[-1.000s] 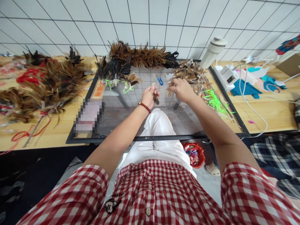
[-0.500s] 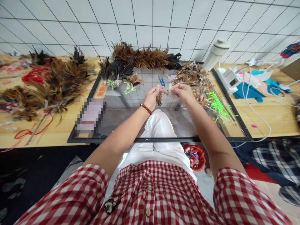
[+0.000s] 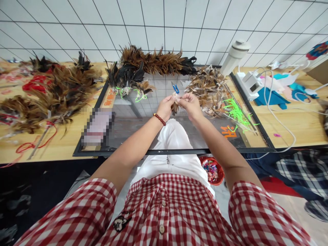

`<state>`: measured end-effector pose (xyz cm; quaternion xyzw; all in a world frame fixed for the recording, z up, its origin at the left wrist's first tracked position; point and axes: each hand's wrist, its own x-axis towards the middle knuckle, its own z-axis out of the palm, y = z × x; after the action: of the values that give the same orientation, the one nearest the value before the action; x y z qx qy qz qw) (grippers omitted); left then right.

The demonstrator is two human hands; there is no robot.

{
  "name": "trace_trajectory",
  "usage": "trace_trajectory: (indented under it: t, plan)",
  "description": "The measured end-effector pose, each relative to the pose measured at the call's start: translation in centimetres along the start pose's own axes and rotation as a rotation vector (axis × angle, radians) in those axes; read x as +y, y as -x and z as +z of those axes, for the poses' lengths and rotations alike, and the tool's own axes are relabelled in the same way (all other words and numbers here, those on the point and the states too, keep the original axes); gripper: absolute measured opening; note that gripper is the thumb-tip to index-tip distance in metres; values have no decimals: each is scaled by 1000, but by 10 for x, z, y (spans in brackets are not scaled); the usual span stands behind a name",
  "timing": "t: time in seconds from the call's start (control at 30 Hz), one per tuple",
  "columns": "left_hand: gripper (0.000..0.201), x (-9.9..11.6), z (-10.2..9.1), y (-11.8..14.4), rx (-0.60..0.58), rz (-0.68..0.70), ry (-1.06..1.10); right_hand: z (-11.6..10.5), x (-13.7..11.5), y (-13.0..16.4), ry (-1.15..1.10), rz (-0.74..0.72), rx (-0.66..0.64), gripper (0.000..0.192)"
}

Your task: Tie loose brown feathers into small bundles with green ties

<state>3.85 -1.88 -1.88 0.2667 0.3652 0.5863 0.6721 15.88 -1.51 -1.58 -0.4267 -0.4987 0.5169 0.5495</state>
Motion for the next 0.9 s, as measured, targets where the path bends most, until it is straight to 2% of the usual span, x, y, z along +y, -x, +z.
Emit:
trace_trajectory:
  t: [0.1,0.17,0.27,0.37,0.53,0.67,0.8,0.9]
  plan:
    - [17,0,0,2,-37,-15,-13,-2,4,0,-11,5,8,70]
    - [18,0,0,3,-11,-3,-12,-6,6,-2,24,-15,2,67]
    - [24,0,2,6,19,21,-39,-17,7,-7,154,-145,13,59]
    - [32,1,4,9,-41,35,-122,-28,6,-13,253,-294,22,59]
    - [33,1,6,13,-147,22,-214,-31,-1,-12,370,-413,-21,59]
    - [32,0,6,16,-224,-36,-204,-28,-6,-9,350,-392,-115,57]
    - [27,2,8,20,-288,-110,-171,-25,-9,-7,324,-419,-72,57]
    - [26,2,9,22,-279,-136,-167,-23,-9,-6,354,-437,-38,55]
